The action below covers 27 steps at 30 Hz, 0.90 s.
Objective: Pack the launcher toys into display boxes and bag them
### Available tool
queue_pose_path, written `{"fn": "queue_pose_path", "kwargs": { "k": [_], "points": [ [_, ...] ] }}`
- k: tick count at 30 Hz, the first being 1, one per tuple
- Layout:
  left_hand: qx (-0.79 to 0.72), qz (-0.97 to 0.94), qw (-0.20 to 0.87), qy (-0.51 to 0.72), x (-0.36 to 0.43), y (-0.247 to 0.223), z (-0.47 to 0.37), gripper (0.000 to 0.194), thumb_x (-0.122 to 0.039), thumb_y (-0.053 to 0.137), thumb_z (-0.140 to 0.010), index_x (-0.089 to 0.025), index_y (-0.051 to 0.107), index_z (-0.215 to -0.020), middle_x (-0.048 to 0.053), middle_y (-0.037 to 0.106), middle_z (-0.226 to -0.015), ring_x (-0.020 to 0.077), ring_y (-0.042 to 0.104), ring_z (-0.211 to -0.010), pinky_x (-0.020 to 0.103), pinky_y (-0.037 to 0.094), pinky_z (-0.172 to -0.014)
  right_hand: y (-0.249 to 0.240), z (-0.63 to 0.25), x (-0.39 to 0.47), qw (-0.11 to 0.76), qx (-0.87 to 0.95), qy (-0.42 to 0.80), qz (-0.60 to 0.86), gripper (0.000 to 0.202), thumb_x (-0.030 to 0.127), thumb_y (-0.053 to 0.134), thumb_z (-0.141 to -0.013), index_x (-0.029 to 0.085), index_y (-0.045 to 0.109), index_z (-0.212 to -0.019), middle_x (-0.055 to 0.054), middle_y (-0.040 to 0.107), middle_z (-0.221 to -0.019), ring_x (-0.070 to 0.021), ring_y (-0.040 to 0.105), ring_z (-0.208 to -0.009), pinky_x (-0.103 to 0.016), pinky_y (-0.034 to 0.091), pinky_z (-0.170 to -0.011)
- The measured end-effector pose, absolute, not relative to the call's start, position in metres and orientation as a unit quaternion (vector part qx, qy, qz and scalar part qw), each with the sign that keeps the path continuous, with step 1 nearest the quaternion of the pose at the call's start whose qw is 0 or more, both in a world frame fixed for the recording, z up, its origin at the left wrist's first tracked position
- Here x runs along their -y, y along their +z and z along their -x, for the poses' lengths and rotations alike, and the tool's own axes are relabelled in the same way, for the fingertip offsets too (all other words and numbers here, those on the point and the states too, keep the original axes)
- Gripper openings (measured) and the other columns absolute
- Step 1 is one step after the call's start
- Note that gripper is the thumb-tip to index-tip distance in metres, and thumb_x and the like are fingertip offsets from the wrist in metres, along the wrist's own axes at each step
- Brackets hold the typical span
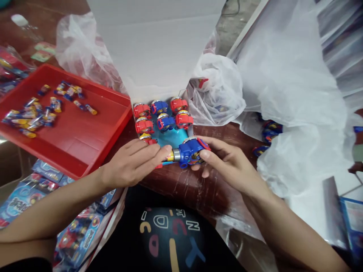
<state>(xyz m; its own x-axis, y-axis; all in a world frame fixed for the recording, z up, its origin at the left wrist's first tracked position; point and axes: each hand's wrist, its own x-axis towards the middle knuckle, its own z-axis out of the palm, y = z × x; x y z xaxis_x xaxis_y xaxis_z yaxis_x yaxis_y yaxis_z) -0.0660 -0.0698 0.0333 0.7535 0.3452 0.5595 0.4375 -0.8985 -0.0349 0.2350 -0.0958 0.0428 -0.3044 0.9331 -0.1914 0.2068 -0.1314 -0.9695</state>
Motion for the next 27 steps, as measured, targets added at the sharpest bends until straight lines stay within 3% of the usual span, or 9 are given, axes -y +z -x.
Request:
{"fn": "queue_pose_path", "kwargs": {
  "k": [2, 4, 6, 9, 12, 15, 18, 24, 27],
  "points": [
    [0.183, 0.928, 0.149, -0.287, 0.073, 0.031, 0.068, 0.042, -0.009, 0.058, -0.100, -0.020, 0.059, -0.140, 0.005, 0.079, -0.108, 0.0182, 0.071, -0.079, 0.035, 0.057, -0.070, 0.047, -0.231, 0.096, 0.308, 0.537, 0.609, 0.496, 0.058, 0.055, 0.073, -0.094, 0.024, 0.062, -0.142, -0.005, 0.076, -0.093, -0.0178, 0.073, -0.069, -0.027, 0.060, -0.052],
    [0.195, 0.923, 0.154, -0.294, 0.072, 0.031, 0.071, 0.042, -0.013, 0.060, -0.101, -0.029, 0.059, -0.140, 0.000, 0.080, -0.109, 0.0170, 0.073, -0.083, 0.034, 0.057, -0.073, 0.054, -0.232, 0.094, 0.317, 0.555, 0.593, 0.491, 0.059, 0.053, 0.077, -0.092, 0.025, 0.063, -0.142, -0.005, 0.076, -0.097, -0.0176, 0.072, -0.073, -0.027, 0.061, -0.055],
    [0.232, 0.918, 0.103, -0.305, 0.064, 0.035, 0.074, 0.047, -0.039, 0.065, -0.104, -0.031, 0.052, -0.149, 0.003, 0.077, -0.122, 0.0207, 0.075, -0.102, 0.039, 0.059, -0.086, 0.060, -0.239, 0.090, 0.345, 0.606, 0.528, 0.485, 0.057, 0.050, 0.078, -0.092, 0.030, 0.063, -0.143, -0.006, 0.075, -0.108, -0.0201, 0.072, -0.084, -0.031, 0.063, -0.062],
    [0.308, 0.890, -0.001, -0.338, 0.033, 0.039, 0.074, 0.075, -0.071, 0.052, -0.100, -0.021, 0.047, -0.156, 0.014, 0.064, -0.147, 0.0260, 0.062, -0.134, 0.045, 0.052, -0.111, 0.061, -0.254, 0.077, 0.362, 0.719, 0.326, 0.496, 0.058, 0.044, 0.077, -0.093, 0.038, 0.059, -0.148, -0.006, 0.072, -0.125, -0.0246, 0.072, -0.095, -0.037, 0.064, -0.077],
    [0.331, 0.890, -0.044, -0.310, -0.011, 0.029, 0.071, 0.056, -0.060, 0.058, -0.103, -0.018, 0.064, -0.141, 0.010, 0.065, -0.147, 0.0245, 0.060, -0.137, 0.044, 0.044, -0.118, 0.049, -0.257, 0.062, 0.290, 0.825, 0.115, 0.471, 0.058, 0.042, 0.072, -0.098, 0.034, 0.055, -0.152, -0.007, 0.072, -0.126, -0.0247, 0.072, -0.095, -0.039, 0.061, -0.084],
    [0.303, 0.917, -0.089, -0.243, -0.041, 0.006, 0.064, 0.042, -0.052, 0.063, -0.102, -0.024, 0.072, -0.132, 0.004, 0.071, -0.139, 0.0258, 0.064, -0.131, 0.047, 0.043, -0.116, 0.038, -0.243, 0.055, 0.181, 0.898, 0.001, 0.402, 0.043, 0.034, 0.057, -0.107, 0.020, 0.057, -0.148, -0.009, 0.074, -0.113, -0.0227, 0.073, -0.093, -0.031, 0.056, -0.067],
    [0.284, 0.921, -0.120, -0.238, -0.042, -0.010, 0.059, 0.028, -0.036, 0.061, -0.106, -0.026, 0.074, -0.129, 0.002, 0.071, -0.140, 0.0230, 0.065, -0.131, 0.046, 0.044, -0.115, 0.040, -0.227, 0.055, 0.114, 0.937, -0.038, 0.327, 0.037, 0.025, 0.047, -0.110, 0.017, 0.059, -0.144, -0.008, 0.074, -0.110, -0.0181, 0.071, -0.086, -0.025, 0.043, -0.055],
    [0.280, 0.900, -0.114, -0.315, -0.029, -0.001, 0.076, 0.024, -0.033, 0.062, -0.106, -0.024, 0.073, -0.124, -0.001, 0.074, -0.133, 0.0164, 0.066, -0.127, 0.040, 0.050, -0.112, 0.042, -0.212, 0.042, 0.126, 0.945, -0.103, 0.283, 0.040, 0.032, 0.047, -0.111, 0.011, 0.059, -0.143, -0.008, 0.074, -0.106, -0.0172, 0.067, -0.077, -0.030, 0.035, -0.052],
    [0.472, 0.779, -0.007, -0.411, -0.044, 0.005, 0.133, 0.029, -0.036, 0.055, -0.109, -0.016, 0.074, -0.114, 0.001, 0.077, -0.112, 0.0138, 0.066, -0.108, 0.036, 0.054, -0.101, 0.040, -0.216, 0.039, 0.127, 0.937, -0.105, 0.309, 0.041, 0.029, 0.053, -0.109, 0.012, 0.057, -0.146, -0.007, 0.074, -0.108, -0.0168, 0.068, -0.082, -0.029, 0.036, -0.054]
  ]
}}
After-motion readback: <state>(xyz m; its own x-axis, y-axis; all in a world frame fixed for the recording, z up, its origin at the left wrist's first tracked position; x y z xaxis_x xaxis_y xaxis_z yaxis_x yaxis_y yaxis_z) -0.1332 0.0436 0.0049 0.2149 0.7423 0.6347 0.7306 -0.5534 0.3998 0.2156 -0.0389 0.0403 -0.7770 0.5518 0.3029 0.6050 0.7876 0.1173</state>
